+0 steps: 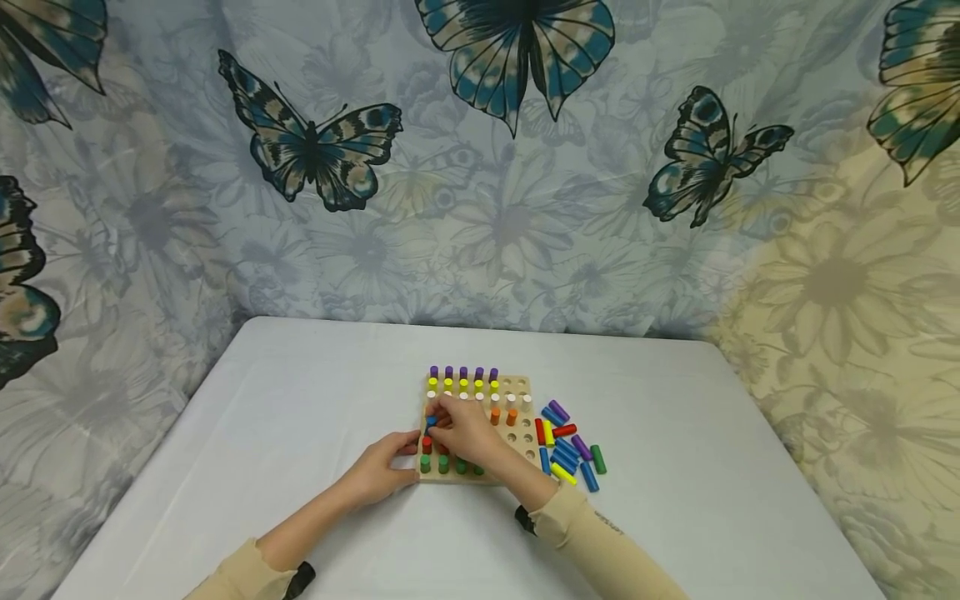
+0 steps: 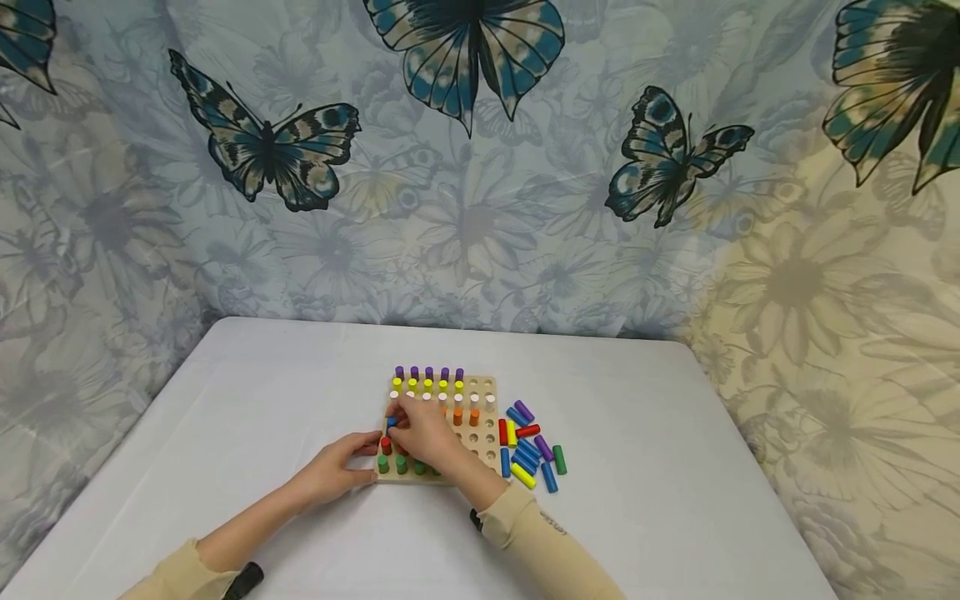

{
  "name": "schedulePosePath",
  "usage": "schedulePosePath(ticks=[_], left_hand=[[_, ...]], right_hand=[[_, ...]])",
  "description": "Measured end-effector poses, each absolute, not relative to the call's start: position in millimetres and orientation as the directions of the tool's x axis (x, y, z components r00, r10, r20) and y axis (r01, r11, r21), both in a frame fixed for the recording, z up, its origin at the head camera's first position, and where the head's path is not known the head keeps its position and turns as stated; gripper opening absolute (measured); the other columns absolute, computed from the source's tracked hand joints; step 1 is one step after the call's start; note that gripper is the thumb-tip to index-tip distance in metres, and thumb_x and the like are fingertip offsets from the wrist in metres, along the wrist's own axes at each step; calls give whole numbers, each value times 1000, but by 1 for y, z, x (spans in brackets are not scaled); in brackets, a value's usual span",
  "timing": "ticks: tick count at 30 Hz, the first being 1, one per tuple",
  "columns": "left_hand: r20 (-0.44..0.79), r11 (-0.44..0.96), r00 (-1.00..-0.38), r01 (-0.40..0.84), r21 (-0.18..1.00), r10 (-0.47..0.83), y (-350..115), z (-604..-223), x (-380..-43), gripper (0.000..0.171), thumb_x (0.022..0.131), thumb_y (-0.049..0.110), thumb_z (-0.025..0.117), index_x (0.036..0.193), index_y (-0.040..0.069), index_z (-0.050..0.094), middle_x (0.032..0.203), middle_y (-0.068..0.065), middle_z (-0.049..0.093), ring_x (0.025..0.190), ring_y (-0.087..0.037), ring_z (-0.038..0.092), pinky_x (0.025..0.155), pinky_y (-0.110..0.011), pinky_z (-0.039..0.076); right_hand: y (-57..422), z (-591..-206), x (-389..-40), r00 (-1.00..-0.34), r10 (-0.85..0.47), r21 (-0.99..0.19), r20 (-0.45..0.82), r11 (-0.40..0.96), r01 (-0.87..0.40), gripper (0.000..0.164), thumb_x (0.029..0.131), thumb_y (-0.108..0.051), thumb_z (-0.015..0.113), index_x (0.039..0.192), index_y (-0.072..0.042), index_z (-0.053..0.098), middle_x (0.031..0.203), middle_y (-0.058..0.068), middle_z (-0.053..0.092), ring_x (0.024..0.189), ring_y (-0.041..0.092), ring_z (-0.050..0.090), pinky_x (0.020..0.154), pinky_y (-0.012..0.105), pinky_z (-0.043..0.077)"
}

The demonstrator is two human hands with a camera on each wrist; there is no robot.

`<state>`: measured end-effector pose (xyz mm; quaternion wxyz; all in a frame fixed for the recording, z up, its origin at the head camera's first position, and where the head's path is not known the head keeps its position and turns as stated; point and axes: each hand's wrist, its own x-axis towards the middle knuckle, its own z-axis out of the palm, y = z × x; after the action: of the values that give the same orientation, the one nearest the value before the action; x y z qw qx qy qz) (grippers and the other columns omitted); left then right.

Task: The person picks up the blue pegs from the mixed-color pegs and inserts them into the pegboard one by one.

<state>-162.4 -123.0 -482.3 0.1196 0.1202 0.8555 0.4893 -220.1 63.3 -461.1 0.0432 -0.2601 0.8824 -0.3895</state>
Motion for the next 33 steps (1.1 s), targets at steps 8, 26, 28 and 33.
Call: schedulePosePath(ticks=[8, 26, 28, 33], left_hand=[[-81, 493, -942, 97, 864, 326, -125, -483, -161, 62, 85, 5, 72, 141, -4, 46, 129, -17, 58, 122, -36, 53, 102, -55, 40], [-59, 475, -935, 122, 872, 348, -125, -485, -163, 62, 85, 3, 71, 140, -6, 45, 130, -21, 57, 122, -39, 52, 102, -58, 38], [-64, 473, -934, 118, 873, 351, -125, -485, -163, 62, 85, 3, 71, 140, -6, 45, 130, -20, 56, 122, -38, 52, 102, -58, 38], [-67, 479, -934, 117, 870, 350, -125, -486, -161, 62, 84, 3, 72, 140, -6, 45, 129, -20, 58, 121, -39, 53, 102, -59, 38]], right_hand=[[63, -462, -219, -845, -518, -707, 136, 546, -449, 13, 88, -4, 71, 100, -6, 66, 91, 3, 70, 82, 8, 65, 73, 18, 53], [65, -460, -216, -831, -536, -699, 150, 536, -472, 16, 90, -6, 69, 105, -3, 68, 95, 6, 70, 85, 9, 65, 76, 19, 53], [67, -458, -214, -839, -526, -705, 139, 543, -457, 17, 91, -7, 68, 107, -4, 68, 96, 4, 70, 86, 8, 64, 77, 19, 53], [70, -457, -210, -869, -488, -731, 87, 562, -388, 18, 92, -11, 67, 110, -7, 68, 96, -3, 67, 88, 7, 62, 79, 19, 53]])
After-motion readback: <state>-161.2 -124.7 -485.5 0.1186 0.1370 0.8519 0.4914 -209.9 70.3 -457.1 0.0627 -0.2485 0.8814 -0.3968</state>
